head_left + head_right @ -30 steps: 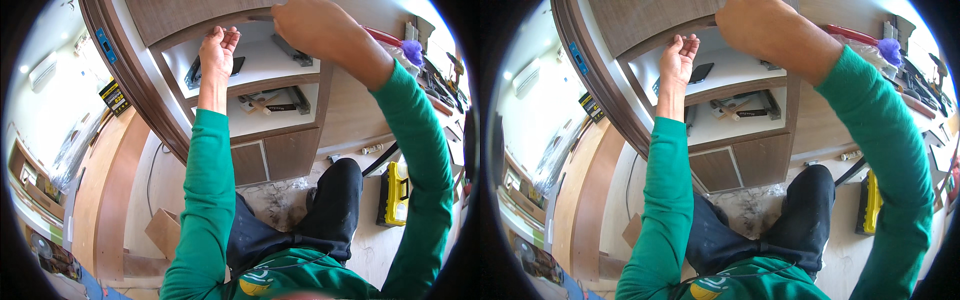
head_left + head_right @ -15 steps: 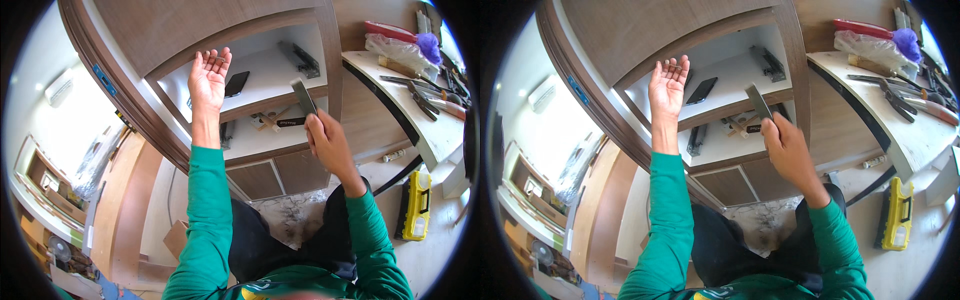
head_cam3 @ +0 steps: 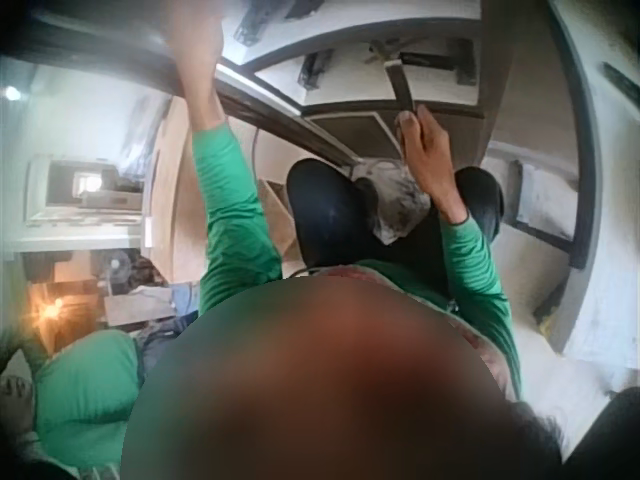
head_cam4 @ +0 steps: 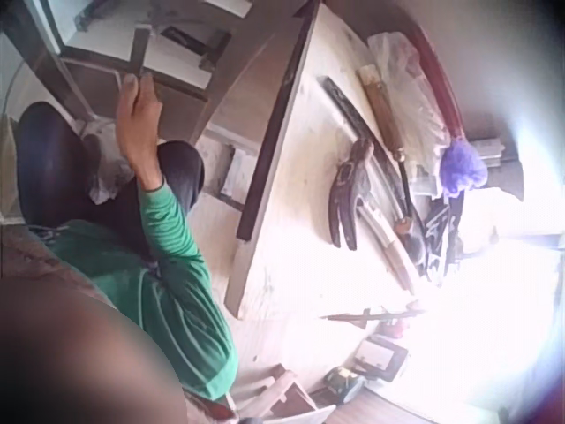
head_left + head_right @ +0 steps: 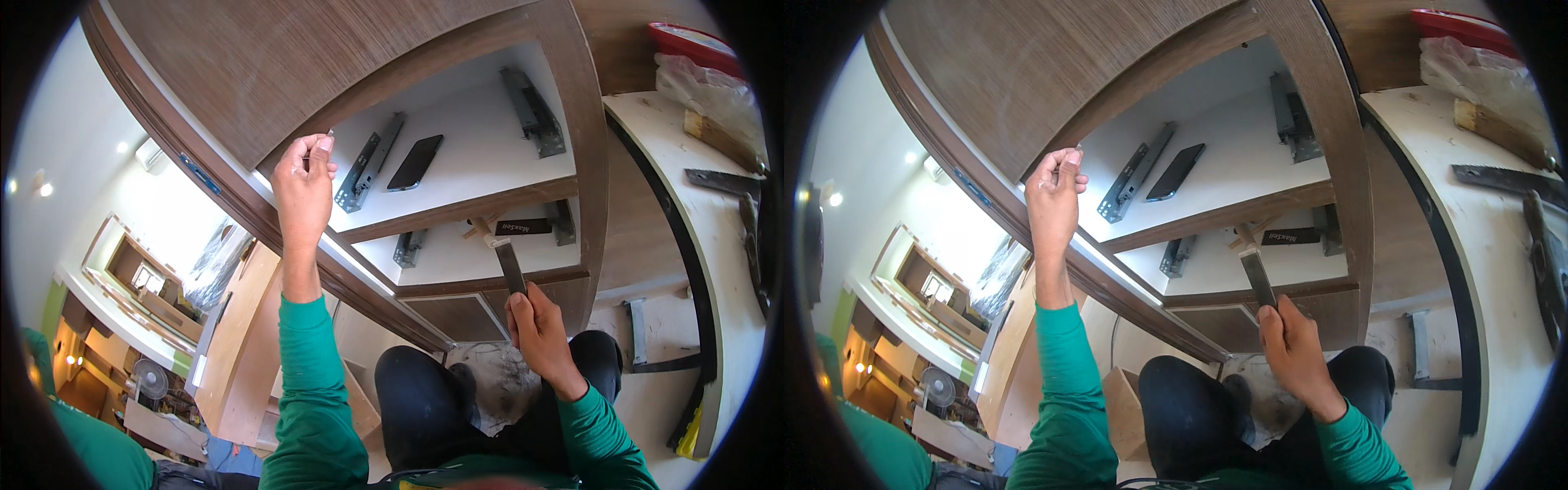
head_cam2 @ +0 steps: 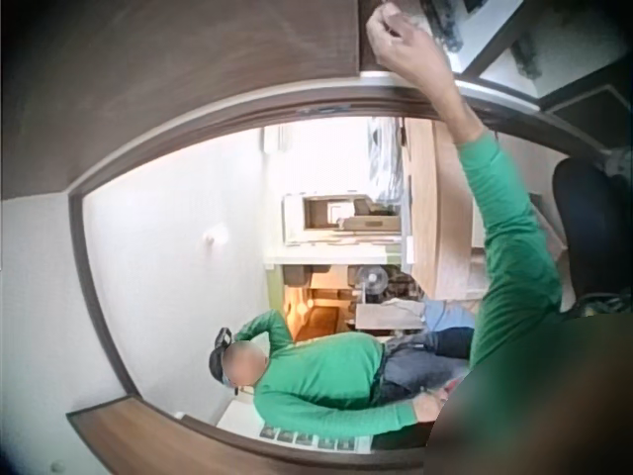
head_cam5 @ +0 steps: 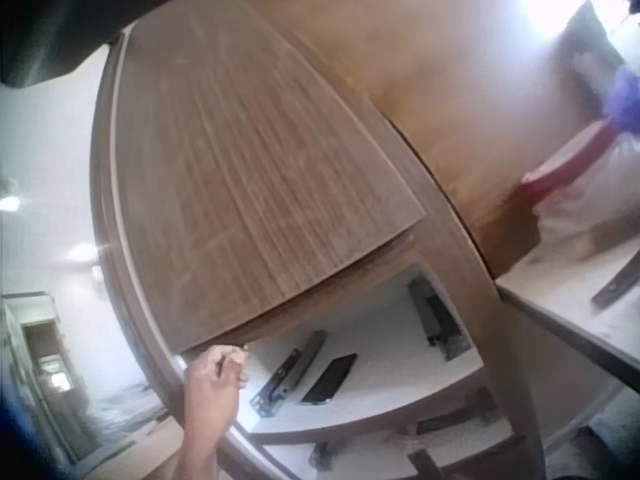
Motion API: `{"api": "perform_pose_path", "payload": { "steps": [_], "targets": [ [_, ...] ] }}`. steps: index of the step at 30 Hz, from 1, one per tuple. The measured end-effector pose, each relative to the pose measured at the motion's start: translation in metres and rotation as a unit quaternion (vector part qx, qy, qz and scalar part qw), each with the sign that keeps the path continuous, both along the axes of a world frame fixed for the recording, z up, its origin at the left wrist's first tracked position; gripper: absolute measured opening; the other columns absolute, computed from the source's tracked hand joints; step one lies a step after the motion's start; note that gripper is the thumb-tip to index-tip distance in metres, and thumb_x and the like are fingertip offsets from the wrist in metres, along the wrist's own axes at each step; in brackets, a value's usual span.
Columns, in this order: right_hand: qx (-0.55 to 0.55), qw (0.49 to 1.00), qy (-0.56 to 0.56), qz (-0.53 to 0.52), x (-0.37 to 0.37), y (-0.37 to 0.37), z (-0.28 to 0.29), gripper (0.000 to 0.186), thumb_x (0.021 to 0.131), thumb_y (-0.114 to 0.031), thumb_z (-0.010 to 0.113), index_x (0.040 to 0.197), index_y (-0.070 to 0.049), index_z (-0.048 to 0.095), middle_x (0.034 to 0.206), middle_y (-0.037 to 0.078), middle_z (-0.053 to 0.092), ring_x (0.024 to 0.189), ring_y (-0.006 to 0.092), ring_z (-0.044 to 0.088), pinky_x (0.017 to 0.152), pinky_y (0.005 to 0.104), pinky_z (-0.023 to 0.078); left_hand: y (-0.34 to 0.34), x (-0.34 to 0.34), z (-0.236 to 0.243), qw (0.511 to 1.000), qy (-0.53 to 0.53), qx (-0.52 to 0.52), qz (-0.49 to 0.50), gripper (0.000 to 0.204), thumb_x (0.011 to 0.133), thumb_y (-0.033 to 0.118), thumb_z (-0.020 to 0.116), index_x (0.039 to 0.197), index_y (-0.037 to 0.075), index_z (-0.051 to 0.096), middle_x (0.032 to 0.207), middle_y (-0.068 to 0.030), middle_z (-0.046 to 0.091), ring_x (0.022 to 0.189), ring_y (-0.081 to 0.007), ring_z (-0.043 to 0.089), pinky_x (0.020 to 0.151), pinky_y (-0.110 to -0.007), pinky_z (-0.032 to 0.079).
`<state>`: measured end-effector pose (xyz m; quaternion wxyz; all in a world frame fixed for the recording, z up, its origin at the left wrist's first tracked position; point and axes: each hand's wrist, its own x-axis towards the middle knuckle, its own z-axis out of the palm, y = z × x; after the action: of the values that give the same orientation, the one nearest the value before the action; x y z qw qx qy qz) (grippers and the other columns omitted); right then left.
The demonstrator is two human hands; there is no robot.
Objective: The person kneels in front of a wooden cabinet and repeatedly uses a chisel to tap and adjust a curved wooden trim piece along the top edge of the cabinet opening. The person holds the trim with one hand and taps it with the chisel in the other, working along the curve.
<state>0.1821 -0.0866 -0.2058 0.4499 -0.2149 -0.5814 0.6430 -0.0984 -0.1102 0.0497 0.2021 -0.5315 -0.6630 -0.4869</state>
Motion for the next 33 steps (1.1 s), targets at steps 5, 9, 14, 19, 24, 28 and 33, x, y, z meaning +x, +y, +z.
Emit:
{"api": "perform_pose_path", "payload": {
  "steps": [5,9,14,19,24,28,33],
  "targets": [
    [0.01,0.999,-0.036,-0.012,0.006,0.005,0.001,0.025,0.114,-0.014,0.054,0.094,0.0,0.054,0.064,0.004,0.047,0.06,0.0097,0.041,0.055,0.0327,0.036,-0.009,0.009,0.012,0.981,0.164,-0.024,0.102,0.027,0.11,0.022,0.066,0.107,-0.003,0.076,0.094,-0.0144,0.073,0.076,-0.0199,0.07,0.073,-0.035,0.056],
    [0.032,0.999,-0.03,-0.028,0.003,0.008,0.002,0.027,0.114,-0.014,0.055,0.091,0.0,0.051,0.063,0.008,0.045,0.06,0.0121,0.04,0.055,0.0345,0.036,-0.011,0.007,0.014,0.952,0.275,-0.018,0.131,0.022,0.109,0.018,0.066,0.105,-0.001,0.075,0.097,-0.0144,0.073,0.081,-0.0265,0.072,0.074,-0.039,0.057],
    [0.051,0.998,-0.04,-0.016,-0.004,0.005,0.002,0.028,0.114,-0.014,0.056,0.091,0.0,0.05,0.064,0.011,0.045,0.059,0.0127,0.039,0.054,0.0351,0.035,-0.008,0.0,0.019,0.901,0.41,0.021,0.138,0.016,0.108,0.015,0.067,0.105,0.001,0.074,0.101,-0.0138,0.072,0.085,-0.0311,0.073,0.075,-0.042,0.058],
    [0.046,0.999,-0.006,-0.016,-0.016,-0.001,0.0,0.028,0.115,-0.015,0.054,0.091,-0.001,0.05,0.065,0.005,0.046,0.059,0.0098,0.039,0.054,0.0307,0.035,-0.01,0.0,0.012,0.946,0.31,0.018,0.091,0.014,0.106,0.013,0.069,0.105,0.0,0.073,0.099,-0.0146,0.072,0.08,-0.0299,0.072,0.075,-0.043,0.058],
    [-0.008,0.999,0.036,-0.007,-0.034,-0.004,0.003,0.029,0.119,-0.023,0.048,0.096,-0.004,0.054,0.075,-0.002,0.052,0.059,0.0045,0.045,0.053,0.0246,0.037,0.025,0.009,-0.036,0.984,0.05,0.15,-0.076,0.016,0.107,0.014,0.072,0.111,-0.002,0.073,0.092,-0.0073,0.072,0.075,-0.0133,0.075,0.061,-0.025,0.059],
    [0.043,0.997,0.013,-0.063,-0.043,-0.007,0.011,0.036,0.12,-0.033,0.044,0.102,-0.006,0.058,0.076,-0.003,0.051,0.059,0.0045,0.047,0.052,0.0234,0.037,0.053,0.013,-0.057,0.951,-0.056,0.26,-0.155,0.017,0.106,0.011,0.073,0.11,-0.005,0.073,0.092,-0.0081,0.074,0.076,-0.0131,0.074,0.063,-0.026,0.061],
    [0.073,0.992,-0.01,-0.104,-0.043,-0.022,0.04,0.036,0.12,-0.036,0.046,0.104,-0.006,0.058,0.075,-0.002,0.052,0.058,0.0051,0.048,0.051,0.0237,0.037,0.062,0.01,-0.051,0.916,-0.197,0.244,-0.251,0.019,0.105,0.011,0.075,0.106,-0.008,0.072,0.09,-0.0098,0.075,0.074,-0.0133,0.073,0.063,-0.026,0.059]
  ]
}}
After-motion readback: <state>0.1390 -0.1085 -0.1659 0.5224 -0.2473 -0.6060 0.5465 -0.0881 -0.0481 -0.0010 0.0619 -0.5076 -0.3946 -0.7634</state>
